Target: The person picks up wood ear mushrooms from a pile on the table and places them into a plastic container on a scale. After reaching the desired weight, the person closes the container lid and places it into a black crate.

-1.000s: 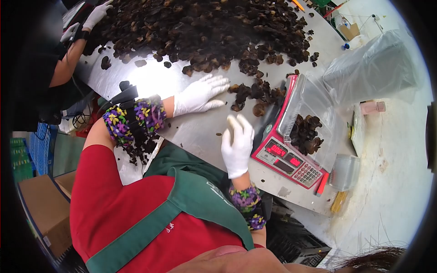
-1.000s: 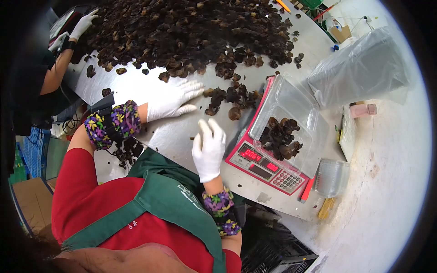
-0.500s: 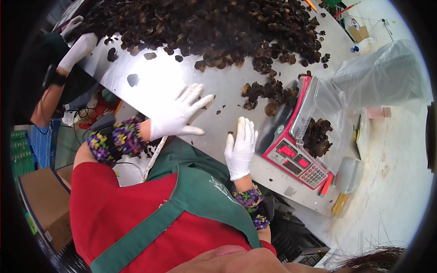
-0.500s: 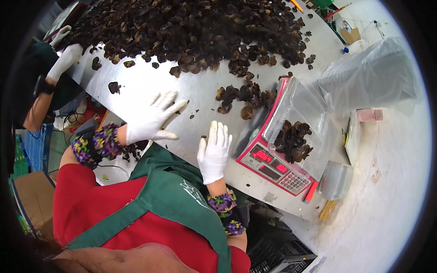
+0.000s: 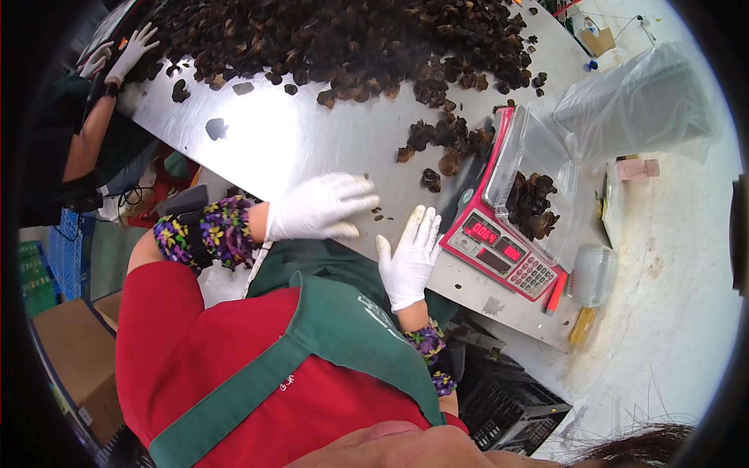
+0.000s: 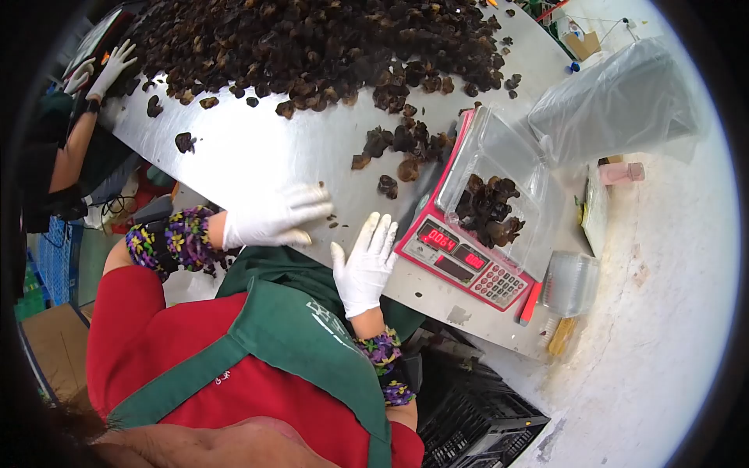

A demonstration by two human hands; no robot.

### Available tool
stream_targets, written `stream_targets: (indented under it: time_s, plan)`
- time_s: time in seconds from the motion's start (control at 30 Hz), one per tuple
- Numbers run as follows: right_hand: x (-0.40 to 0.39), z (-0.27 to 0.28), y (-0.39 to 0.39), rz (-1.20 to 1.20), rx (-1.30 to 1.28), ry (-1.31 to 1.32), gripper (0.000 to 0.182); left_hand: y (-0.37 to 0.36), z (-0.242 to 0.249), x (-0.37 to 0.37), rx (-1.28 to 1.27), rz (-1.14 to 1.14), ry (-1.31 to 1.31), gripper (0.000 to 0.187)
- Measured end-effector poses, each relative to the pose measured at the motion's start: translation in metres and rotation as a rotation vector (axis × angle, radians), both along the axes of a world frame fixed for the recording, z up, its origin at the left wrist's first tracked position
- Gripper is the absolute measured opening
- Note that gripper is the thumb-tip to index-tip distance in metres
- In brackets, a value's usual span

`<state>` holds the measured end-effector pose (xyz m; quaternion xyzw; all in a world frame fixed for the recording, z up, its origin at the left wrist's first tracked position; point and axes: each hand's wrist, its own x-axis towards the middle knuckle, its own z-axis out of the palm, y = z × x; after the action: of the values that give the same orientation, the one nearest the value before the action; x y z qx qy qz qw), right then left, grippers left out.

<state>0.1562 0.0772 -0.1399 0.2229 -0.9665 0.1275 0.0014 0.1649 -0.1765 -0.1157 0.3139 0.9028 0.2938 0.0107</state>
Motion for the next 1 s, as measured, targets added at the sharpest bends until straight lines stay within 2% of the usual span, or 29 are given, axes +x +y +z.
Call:
stream_targets:
  time_s: [0.03, 0.1, 0.17, 0.23, 0.27, 0.3, 0.33, 0.37, 0.4, 0.43, 0.5, 0.53, 0.57, 0.63, 0.7, 0.73, 0.77, 0.8, 0.83, 0.9, 0.93, 1.0]
  plan:
    - [-0.002, 0.000, -0.004, 0.001, -0.004, -0.005, 0.098, -0.009, 0.007, 0.006, -0.030, 0.145, -0.007, 0.061]
    - [-0.007, 0.001, -0.020, 0.009, 0.079, 0.039, 0.102, -0.030, 0.013, 0.020, 0.109, 0.419, -0.028, 0.049]
    - [-0.016, -0.003, -0.045, 0.056, 0.024, 0.006, 0.105, -0.052, 0.031, 0.031, 0.231, 0.600, 0.050, 0.046]
    - [-0.013, 0.005, -0.088, 0.164, -0.034, -0.084, 0.105, -0.075, 0.043, 0.039, 0.172, 0.672, 0.187, 0.044]
    - [-0.001, -0.007, -0.114, 0.272, -0.215, -0.019, 0.098, -0.076, 0.056, 0.039, 0.245, 0.714, 0.193, 0.040]
    - [0.004, 0.018, -0.138, 0.483, -0.337, -0.153, 0.088, -0.077, 0.070, 0.039, 0.319, 0.753, 0.201, 0.040]
    - [0.013, 0.042, -0.159, 0.689, -0.172, -0.181, 0.080, -0.078, 0.079, 0.036, 0.377, 0.754, 0.219, 0.043]
    - [0.029, 0.022, -0.181, 0.885, -0.439, -0.307, 0.079, -0.081, 0.088, 0.035, 0.330, 0.741, 0.281, 0.045]
    - [0.049, 0.002, -0.194, 0.991, -0.752, -0.245, 0.077, -0.080, 0.099, 0.035, 0.300, 0.717, 0.309, 0.046]
    - [0.053, 0.011, -0.190, 1.099, -0.740, -0.399, 0.074, -0.079, 0.109, 0.034, 0.271, 0.695, 0.333, 0.046]
    - [0.032, 0.023, -0.168, 1.109, -0.620, -0.177, 0.069, -0.083, 0.124, 0.027, 0.233, 0.645, 0.370, 0.040]
    - [0.017, 0.036, -0.156, 0.913, -0.421, -0.124, 0.066, -0.083, 0.125, 0.025, 0.196, 0.610, 0.402, 0.039]
    - [-0.011, 0.076, -0.155, 0.699, -0.010, -0.524, 0.066, -0.084, 0.123, 0.021, 0.199, 0.611, 0.392, 0.039]
    - [-0.008, 0.010, -0.140, 0.164, -0.351, 0.215, 0.069, -0.084, 0.122, 0.007, 0.204, 0.618, 0.391, 0.038]
    - [0.008, -0.011, -0.143, 0.323, -0.329, 0.107, 0.075, -0.071, 0.128, -0.014, 0.233, 0.589, 0.394, 0.037]
    - [0.005, 0.053, -0.146, 0.611, -0.091, -0.405, 0.077, -0.065, 0.128, -0.026, 0.264, 0.544, 0.385, 0.036]
    - [0.019, 0.033, -0.156, 0.815, -0.392, -0.521, 0.070, -0.059, 0.128, -0.038, 0.290, 0.500, 0.373, 0.036]
    - [0.044, -0.010, -0.162, 0.985, -0.810, -0.586, 0.061, -0.054, 0.127, -0.049, 0.255, 0.458, 0.316, 0.038]
    - [0.041, 0.021, -0.150, 1.008, -0.722, -0.580, 0.052, -0.047, 0.127, -0.061, 0.290, 0.411, 0.281, 0.037]
    - [0.014, 0.026, -0.131, 0.910, -0.657, -0.061, 0.042, -0.033, 0.125, -0.087, 0.253, 0.360, 0.275, 0.038]
    - [-0.004, 0.030, -0.114, 0.836, -0.622, 0.061, 0.034, -0.027, 0.119, -0.104, 0.186, 0.334, 0.335, 0.042]
    - [-0.021, 0.030, -0.073, 0.625, -0.565, -0.017, 0.035, -0.011, 0.097, -0.135, 0.075, 0.268, 0.359, 0.052]
